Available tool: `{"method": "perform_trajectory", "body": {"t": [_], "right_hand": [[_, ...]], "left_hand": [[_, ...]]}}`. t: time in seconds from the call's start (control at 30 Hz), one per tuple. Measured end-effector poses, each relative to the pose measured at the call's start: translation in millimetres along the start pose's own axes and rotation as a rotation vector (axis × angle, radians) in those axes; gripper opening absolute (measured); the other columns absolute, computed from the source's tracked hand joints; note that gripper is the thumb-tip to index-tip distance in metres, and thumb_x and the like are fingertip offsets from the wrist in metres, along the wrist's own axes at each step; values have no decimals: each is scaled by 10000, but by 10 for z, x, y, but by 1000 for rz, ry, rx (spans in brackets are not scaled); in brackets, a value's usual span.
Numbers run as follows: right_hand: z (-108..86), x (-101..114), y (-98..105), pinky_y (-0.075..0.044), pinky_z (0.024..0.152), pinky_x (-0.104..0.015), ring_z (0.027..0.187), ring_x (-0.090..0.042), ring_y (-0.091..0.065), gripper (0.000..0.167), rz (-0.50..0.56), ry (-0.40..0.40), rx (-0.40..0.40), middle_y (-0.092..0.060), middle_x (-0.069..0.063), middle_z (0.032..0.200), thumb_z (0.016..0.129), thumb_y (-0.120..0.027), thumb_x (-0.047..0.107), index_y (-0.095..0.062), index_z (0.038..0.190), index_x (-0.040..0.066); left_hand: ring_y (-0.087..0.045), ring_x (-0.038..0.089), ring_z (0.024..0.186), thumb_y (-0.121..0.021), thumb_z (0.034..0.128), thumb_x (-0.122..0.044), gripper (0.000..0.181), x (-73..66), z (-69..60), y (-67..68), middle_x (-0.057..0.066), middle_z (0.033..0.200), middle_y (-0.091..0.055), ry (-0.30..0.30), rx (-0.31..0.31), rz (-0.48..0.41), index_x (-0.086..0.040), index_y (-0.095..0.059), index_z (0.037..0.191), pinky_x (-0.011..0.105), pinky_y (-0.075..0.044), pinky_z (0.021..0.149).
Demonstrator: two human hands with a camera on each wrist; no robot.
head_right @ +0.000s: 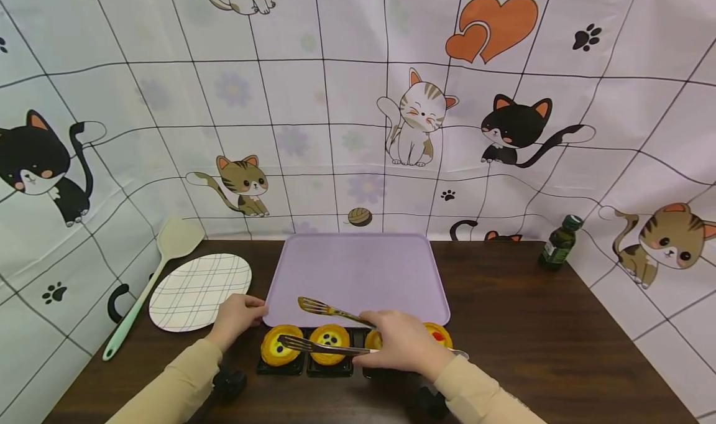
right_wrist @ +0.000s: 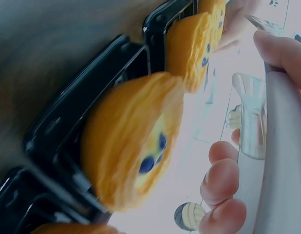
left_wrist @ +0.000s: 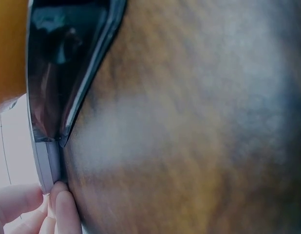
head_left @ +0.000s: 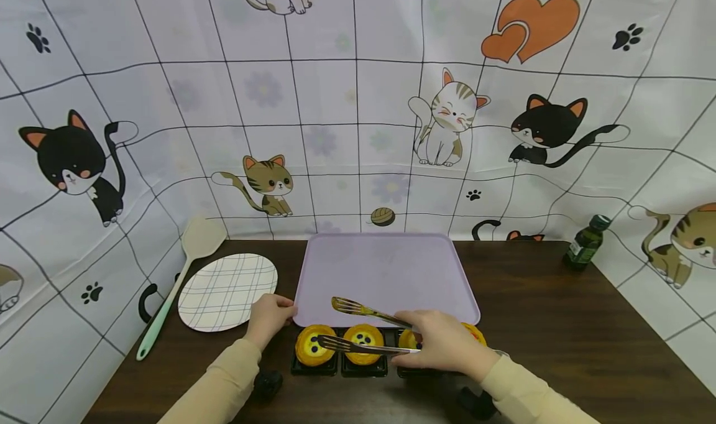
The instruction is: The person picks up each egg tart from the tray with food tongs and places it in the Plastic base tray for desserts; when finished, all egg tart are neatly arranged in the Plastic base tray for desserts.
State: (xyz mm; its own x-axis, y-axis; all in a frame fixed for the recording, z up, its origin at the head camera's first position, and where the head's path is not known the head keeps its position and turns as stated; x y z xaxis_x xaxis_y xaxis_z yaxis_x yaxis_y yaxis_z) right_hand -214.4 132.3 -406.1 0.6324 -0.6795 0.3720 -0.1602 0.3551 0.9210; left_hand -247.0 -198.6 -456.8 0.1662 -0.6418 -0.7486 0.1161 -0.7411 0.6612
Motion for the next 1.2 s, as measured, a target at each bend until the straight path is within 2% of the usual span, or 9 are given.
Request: {"method": "perform_trajectory", "body": {"t": [0.13,0.23,0.37,0.57,0.7,0.8,0.97,1.03,1.2], "right_hand": [[-55,-83,11,-497,626,-262,713,-44,-588,725,25,-41,-18,-666,-12,1119,732,-727,551,-595,1268,81],[-99,-139,23,-416,539,-224,583,-6,-472,719,37,-59,-33,-647,46,879,740,-732,529,-591,1266,59],[-159,-212,54,-323,455,-204,486,8,-348,690,45,-81,-46,-487,90,625,752,-740,494,-587,1259,51],[-239,-332,138,-365,485,-205,526,8,-405,657,-5,-154,-86,-534,98,688,741,-757,462,-593,1244,71],[-282,-421,198,-441,545,-232,614,-22,-531,651,9,-229,-124,-671,8,867,734,-771,425,-591,1240,58],[-326,-505,216,-463,553,-234,648,-43,-565,638,27,-267,-151,-690,-57,980,727,-782,400,-593,1222,44],[-402,-660,237,-348,433,-223,502,-69,-431,671,45,-349,-142,-557,17,651,736,-775,392,-561,1250,17],[-434,-722,252,-322,414,-229,483,-86,-406,685,52,-376,-149,-508,21,611,738,-775,381,-544,1258,0],[-516,-886,293,-349,424,-244,501,-110,-429,690,60,-432,-177,-524,3,657,744,-767,348,-514,1271,-18]], "left_hand": [[-649,183,624,-667,843,-75,193,-3,-4,3,144,806,-686,6,4,1,94,-691,933,355,-569,630],[-648,180,622,-668,844,-75,191,-7,-7,5,142,807,-685,7,5,2,93,-692,931,353,-570,631],[-649,183,623,-669,842,-79,193,-12,-13,7,144,809,-686,5,5,8,91,-692,930,354,-569,628],[-650,187,630,-668,845,-81,196,-16,-12,7,150,817,-685,11,10,6,93,-691,932,360,-572,641],[-657,198,640,-667,846,-83,199,-6,-1,6,157,828,-686,13,11,4,93,-690,937,364,-573,652],[-658,197,640,-669,845,-87,200,2,5,6,154,830,-687,19,10,5,88,-693,939,363,-574,655],[-655,188,630,-670,841,-87,198,12,5,11,144,814,-691,18,8,11,85,-697,936,360,-572,646],[-653,185,624,-669,841,-84,195,16,6,12,138,798,-691,9,7,16,87,-697,930,359,-570,640],[-650,179,612,-671,836,-84,190,13,6,14,123,769,-690,1,2,20,87,-698,914,354,-568,630]]}}
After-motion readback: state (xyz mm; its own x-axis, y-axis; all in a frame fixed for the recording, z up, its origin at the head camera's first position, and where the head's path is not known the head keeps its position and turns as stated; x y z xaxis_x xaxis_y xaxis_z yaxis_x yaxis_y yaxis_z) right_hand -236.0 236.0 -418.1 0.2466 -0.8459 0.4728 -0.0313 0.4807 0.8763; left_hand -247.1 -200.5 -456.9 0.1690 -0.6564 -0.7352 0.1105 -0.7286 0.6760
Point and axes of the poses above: each hand's wrist, its own z-axis towards the middle knuckle, its own y-axis out of the back of the hand, x = y × z, the point moved 1 cm from there along z, towards the middle knuckle
